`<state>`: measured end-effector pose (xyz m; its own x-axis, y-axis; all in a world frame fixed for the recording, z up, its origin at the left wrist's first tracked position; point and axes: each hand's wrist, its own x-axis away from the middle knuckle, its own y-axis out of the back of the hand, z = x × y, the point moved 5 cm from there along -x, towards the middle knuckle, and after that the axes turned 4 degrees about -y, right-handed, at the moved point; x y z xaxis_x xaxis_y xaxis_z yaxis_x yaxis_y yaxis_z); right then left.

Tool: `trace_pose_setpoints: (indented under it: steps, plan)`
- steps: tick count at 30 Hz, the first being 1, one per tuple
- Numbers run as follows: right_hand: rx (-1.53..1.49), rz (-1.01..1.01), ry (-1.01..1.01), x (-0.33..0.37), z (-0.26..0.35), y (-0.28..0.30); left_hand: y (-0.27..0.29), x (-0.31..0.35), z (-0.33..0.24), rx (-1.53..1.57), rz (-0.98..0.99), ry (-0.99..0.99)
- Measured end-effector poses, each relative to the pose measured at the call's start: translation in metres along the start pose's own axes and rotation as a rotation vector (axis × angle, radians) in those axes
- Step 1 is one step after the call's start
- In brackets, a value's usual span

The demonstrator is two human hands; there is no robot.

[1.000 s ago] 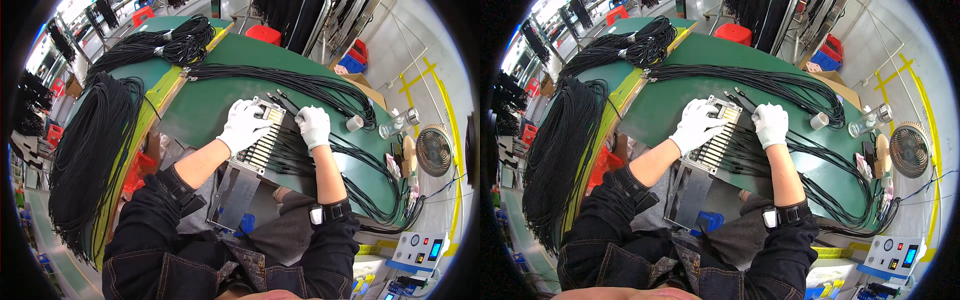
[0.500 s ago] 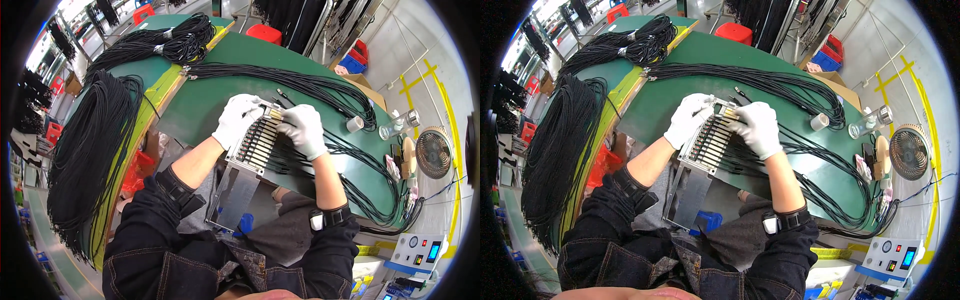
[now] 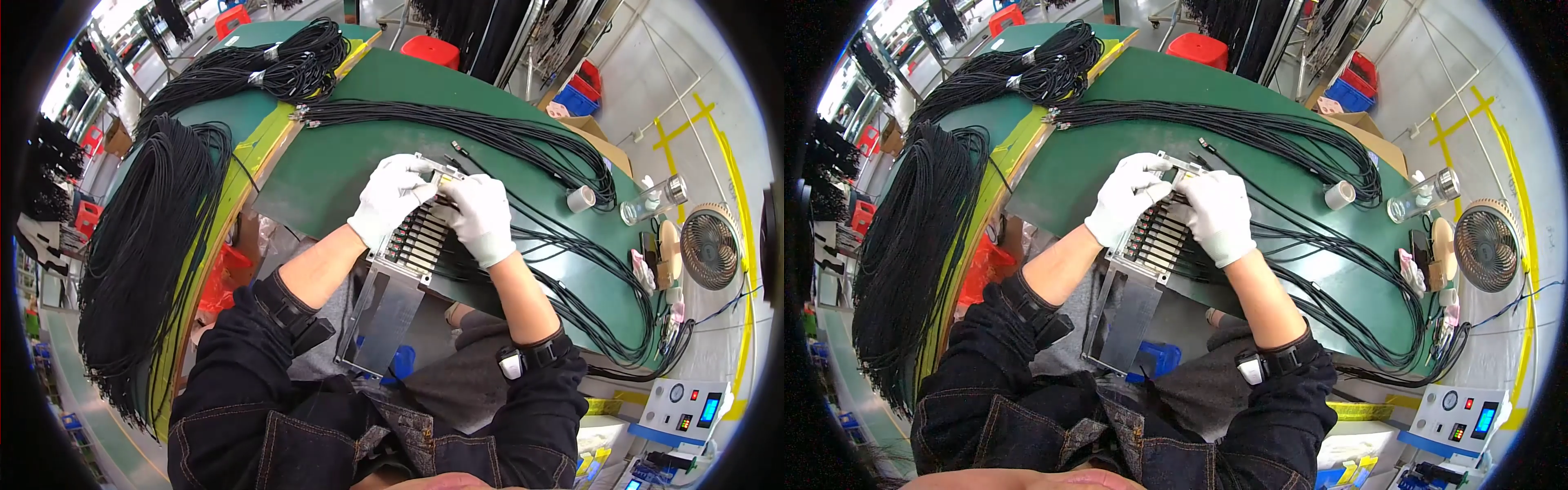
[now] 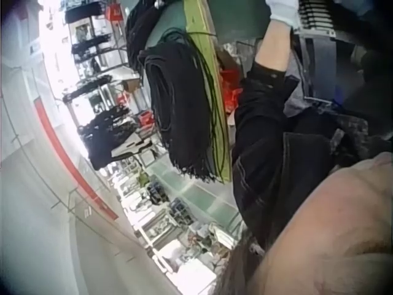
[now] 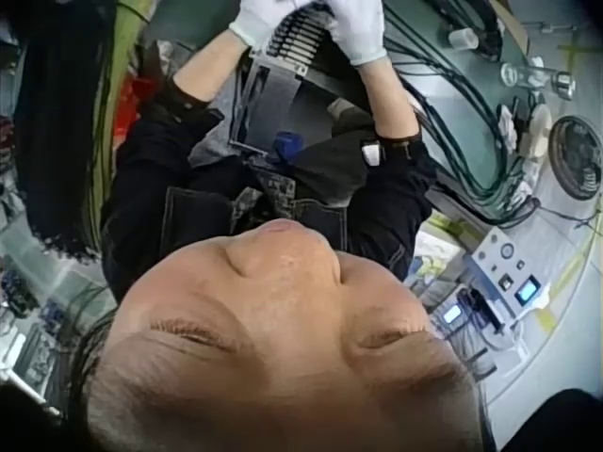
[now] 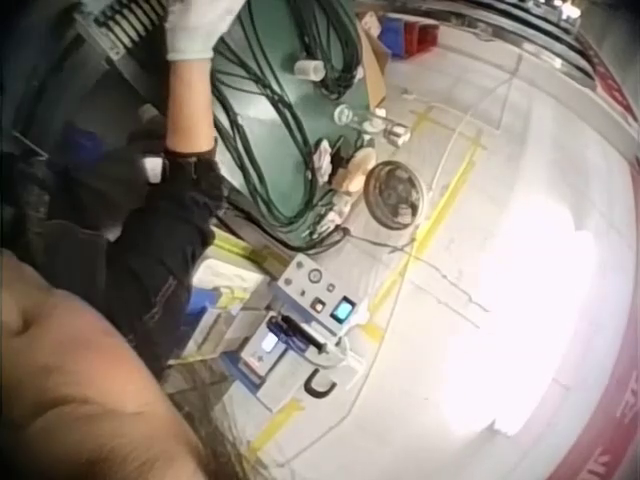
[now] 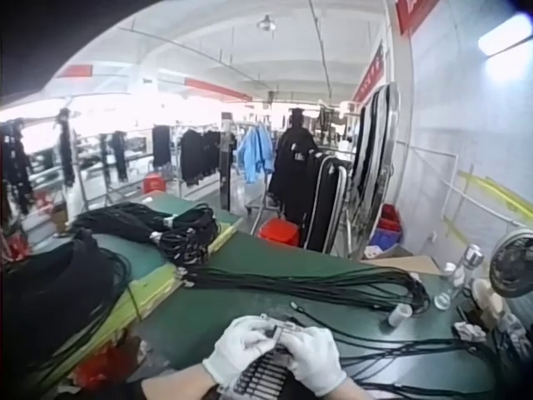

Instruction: The person places cables into a metal jig, moves the jig to a machine, and presses a button. After removing the jig from the machine, the person takes the cables out of the jig and gathers more cables from a pile.

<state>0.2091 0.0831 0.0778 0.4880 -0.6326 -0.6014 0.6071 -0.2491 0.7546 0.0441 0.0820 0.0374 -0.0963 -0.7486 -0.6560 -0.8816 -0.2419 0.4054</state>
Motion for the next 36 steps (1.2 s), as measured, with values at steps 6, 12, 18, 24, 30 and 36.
trace_pose_setpoints:
  steps: [6,12,18,24,30,36]
  plan:
    - [0.195,0.219,-0.103,0.002,-0.015,0.001,0.009,-0.002,0.008,0.012,-0.074,0.012]
    - [-0.076,0.109,-0.219,0.011,-0.038,0.006,0.016,0.006,0.015,-0.226,-0.074,0.05]
    - [0.062,0.038,-0.164,0.004,-0.042,0.01,0.012,0.004,0.031,-0.261,-0.051,0.135]
    - [0.147,0.078,-0.152,0.003,-0.049,0.0,0.003,-0.001,0.035,-0.264,0.076,0.153]
    - [0.266,0.125,-0.114,0.006,-0.051,-0.009,0.0,0.007,0.049,-0.262,0.05,0.151]
    - [0.275,0.128,-0.14,0.008,-0.052,-0.015,-0.003,0.008,0.044,-0.297,0.092,0.159]
